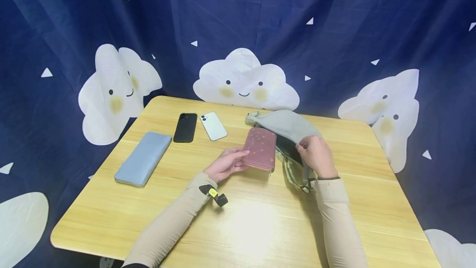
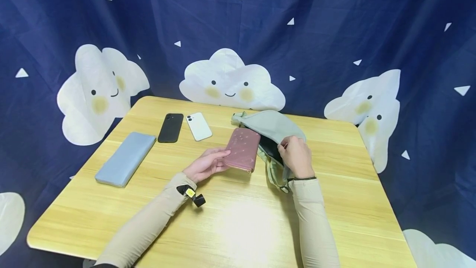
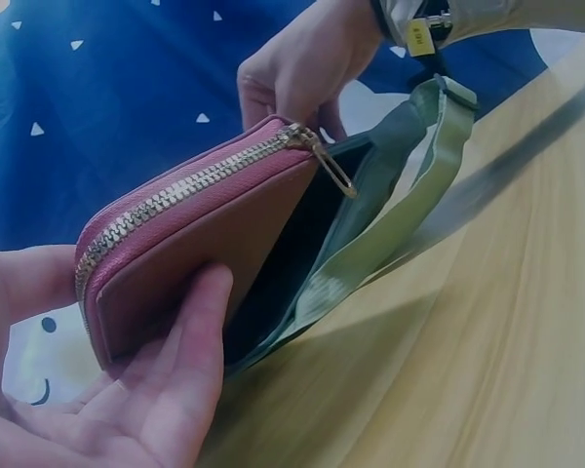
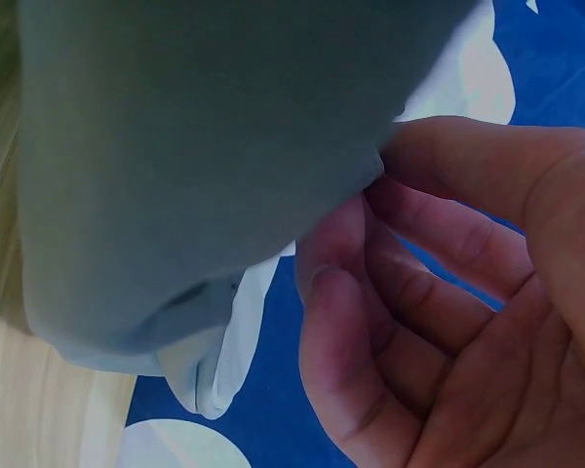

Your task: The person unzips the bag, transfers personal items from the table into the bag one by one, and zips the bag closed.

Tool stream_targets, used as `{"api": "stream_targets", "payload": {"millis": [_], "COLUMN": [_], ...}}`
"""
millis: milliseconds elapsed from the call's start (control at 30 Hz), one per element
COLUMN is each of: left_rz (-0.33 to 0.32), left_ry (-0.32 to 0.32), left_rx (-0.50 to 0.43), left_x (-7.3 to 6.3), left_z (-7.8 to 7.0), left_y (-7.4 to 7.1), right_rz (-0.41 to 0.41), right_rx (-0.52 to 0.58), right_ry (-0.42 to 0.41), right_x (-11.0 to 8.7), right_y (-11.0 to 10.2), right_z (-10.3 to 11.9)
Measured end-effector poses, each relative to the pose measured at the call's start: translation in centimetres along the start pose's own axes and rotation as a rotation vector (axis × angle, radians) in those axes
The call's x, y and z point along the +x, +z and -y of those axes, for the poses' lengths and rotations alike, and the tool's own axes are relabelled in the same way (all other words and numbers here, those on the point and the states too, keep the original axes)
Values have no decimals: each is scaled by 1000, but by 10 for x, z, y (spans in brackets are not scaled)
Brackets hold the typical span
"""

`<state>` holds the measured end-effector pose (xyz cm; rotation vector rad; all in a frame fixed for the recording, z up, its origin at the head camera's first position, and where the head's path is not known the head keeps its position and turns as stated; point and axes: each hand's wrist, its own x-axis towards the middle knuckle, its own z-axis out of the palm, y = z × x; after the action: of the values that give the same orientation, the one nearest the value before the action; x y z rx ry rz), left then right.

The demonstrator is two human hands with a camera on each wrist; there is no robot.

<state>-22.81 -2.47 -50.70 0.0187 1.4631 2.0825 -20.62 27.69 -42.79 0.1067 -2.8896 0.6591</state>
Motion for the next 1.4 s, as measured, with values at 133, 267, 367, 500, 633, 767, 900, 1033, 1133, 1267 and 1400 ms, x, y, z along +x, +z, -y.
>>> {"api": "stream_targets", "payload": {"millis": [133,267,367,500,633,767,900,1033,1133,1267,1400], "left_rz": [-15,-31,-36,-35,-31,-26,-30,-46,-65,-90,-109], "left_ry": [4,9,12,21,33,38,41,42,49,54,56], "left_rx": [-18,-38,-49,-59,-71,-79,-83,-97,-96,-108,-148], "left_x": [3,5,8,11,14,16,18,21,23,26,29], "left_z": [3,5,7,9,12,14,15,17,18,20,22], "left_y": [6,12,15,19,23,27,32,38,44,52,59], "right_rz": [-2,0,-3,-8,-2,17,41,58,65,67,58], "right_rx": [-1,5,7,4,0,-1,1,4,6,9,8], "right_ry": [3,0,3,9,1,-12,-20,-32,-36,-40,-54], "right_x": [0,0,0,0,0,0,0,0,-1,-1,-1], "right_y": [0,0,1,2,4,4,4,4,4,4,5], "right_z": [1,2,3,3,4,5,6,8,9,10,11]}}
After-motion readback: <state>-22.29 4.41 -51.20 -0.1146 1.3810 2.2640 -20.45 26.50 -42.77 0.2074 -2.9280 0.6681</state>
